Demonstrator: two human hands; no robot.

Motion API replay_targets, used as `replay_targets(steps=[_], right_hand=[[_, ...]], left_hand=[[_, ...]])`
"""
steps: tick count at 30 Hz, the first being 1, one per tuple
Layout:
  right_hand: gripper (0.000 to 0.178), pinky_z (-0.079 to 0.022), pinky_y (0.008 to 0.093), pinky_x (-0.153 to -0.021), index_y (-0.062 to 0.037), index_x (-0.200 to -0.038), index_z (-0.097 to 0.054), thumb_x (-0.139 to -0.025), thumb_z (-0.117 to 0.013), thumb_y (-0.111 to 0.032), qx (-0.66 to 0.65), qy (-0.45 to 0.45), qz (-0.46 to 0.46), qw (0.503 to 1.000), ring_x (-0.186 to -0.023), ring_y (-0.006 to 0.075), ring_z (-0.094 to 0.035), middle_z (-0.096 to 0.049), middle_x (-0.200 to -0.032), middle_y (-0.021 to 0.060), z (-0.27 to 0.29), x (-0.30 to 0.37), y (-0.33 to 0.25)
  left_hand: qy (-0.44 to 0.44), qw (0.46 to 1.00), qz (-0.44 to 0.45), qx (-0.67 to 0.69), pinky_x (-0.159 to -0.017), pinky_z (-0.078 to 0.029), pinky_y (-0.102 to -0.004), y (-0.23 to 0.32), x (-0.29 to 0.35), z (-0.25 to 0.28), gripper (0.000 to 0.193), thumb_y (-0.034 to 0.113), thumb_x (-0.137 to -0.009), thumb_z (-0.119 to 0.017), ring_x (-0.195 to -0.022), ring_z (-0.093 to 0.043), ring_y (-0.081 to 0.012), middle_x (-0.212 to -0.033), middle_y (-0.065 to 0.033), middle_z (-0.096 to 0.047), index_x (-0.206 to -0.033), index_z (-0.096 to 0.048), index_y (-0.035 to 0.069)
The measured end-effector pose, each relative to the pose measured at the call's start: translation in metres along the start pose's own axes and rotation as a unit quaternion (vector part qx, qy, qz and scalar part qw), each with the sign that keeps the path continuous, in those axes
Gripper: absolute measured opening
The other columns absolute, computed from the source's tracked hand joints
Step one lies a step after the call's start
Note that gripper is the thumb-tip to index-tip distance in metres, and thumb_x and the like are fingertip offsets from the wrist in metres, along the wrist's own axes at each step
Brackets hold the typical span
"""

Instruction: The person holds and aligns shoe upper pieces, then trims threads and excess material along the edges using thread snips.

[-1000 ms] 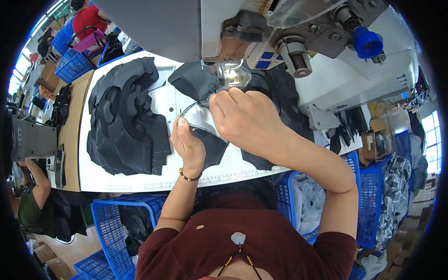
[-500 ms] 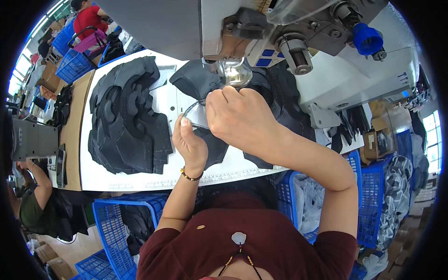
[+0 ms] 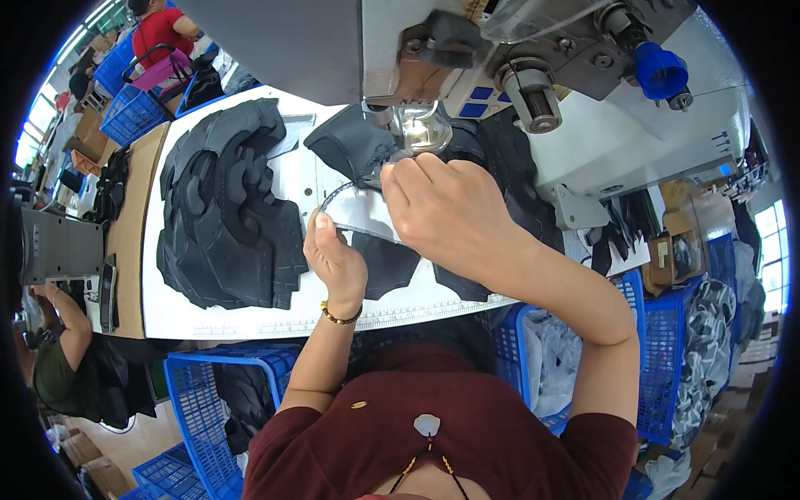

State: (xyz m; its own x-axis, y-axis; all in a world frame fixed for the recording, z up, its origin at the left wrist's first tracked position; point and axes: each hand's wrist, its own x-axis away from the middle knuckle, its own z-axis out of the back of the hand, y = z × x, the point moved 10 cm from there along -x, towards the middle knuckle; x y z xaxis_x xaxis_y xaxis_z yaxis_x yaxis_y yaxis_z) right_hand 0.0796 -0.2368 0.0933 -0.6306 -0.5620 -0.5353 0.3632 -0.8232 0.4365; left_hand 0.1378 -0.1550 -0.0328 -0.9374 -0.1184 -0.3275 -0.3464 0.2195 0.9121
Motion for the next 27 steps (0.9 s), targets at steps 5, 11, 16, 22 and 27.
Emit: replay_targets(steps=[5,11,16,22,27], right_hand=[[0.009,-0.035,0.0207,-0.041,-0.004,-0.065,-0.054,-0.058,-0.058,-0.007,-0.014,0.006,0.002,1.0,-0.054,0.009,-0.045,-0.041,-0.059,-0.0002,-0.003,-0.004,-0.004],[0.007,-0.036,0.0217,-0.041,-0.004,-0.062,-0.053,-0.058,-0.058,-0.007,-0.029,0.007,0.021,0.999,-0.054,0.0098,-0.045,-0.043,-0.059,0.0007,-0.009,-0.005,-0.007],[0.009,-0.036,0.0225,-0.041,-0.0036,-0.066,-0.054,-0.058,-0.057,-0.007,-0.063,-0.004,0.008,0.998,-0.054,0.0107,-0.046,-0.043,-0.059,0.0006,-0.007,-0.002,-0.001],[0.011,-0.039,0.0213,-0.044,-0.0035,-0.074,-0.054,-0.064,-0.058,-0.008,-0.024,-0.026,-0.049,0.998,-0.057,0.0102,-0.05,-0.045,-0.064,0.0005,0.003,0.002,0.018],[0.01,-0.038,0.021,-0.043,-0.0048,-0.07,-0.054,-0.061,-0.058,-0.008,-0.04,0.001,-0.014,0.999,-0.056,0.01,-0.048,-0.044,-0.062,0.0,0.0,-0.002,0.005]], left_hand=[[-0.005,1.0,-0.006,-0.01,-0.044,-0.02,-0.0218,0.003,0.0,-0.002,0.033,0.024,-0.09,-0.034,-0.05,-0.026,-0.0037,-0.055,0.0041,-0.033,-0.077,-0.049,-0.003],[-0.007,0.999,-0.027,-0.026,-0.044,-0.019,-0.022,0.005,0.0,-0.001,0.035,0.026,-0.09,-0.033,-0.05,-0.026,-0.0037,-0.055,0.0042,-0.032,-0.077,-0.049,-0.003],[-0.001,1.0,0.013,0.001,-0.045,-0.021,-0.0238,-0.007,0.0,0.005,0.034,0.025,-0.09,-0.033,-0.051,-0.027,-0.0057,-0.054,0.0013,-0.032,-0.075,-0.047,-0.003],[-0.009,1.0,0.021,0.004,-0.046,-0.023,-0.0239,-0.006,0.002,0.003,0.034,0.024,-0.089,-0.034,-0.052,-0.029,-0.0067,-0.056,-0.0002,-0.035,-0.077,-0.049,-0.004],[-0.002,1.0,0.0,-0.012,-0.047,-0.025,-0.0243,-0.001,0.003,0.005,0.035,0.025,-0.089,-0.034,-0.053,-0.032,-0.0079,-0.058,-0.0017,-0.038,-0.081,-0.05,-0.005]])
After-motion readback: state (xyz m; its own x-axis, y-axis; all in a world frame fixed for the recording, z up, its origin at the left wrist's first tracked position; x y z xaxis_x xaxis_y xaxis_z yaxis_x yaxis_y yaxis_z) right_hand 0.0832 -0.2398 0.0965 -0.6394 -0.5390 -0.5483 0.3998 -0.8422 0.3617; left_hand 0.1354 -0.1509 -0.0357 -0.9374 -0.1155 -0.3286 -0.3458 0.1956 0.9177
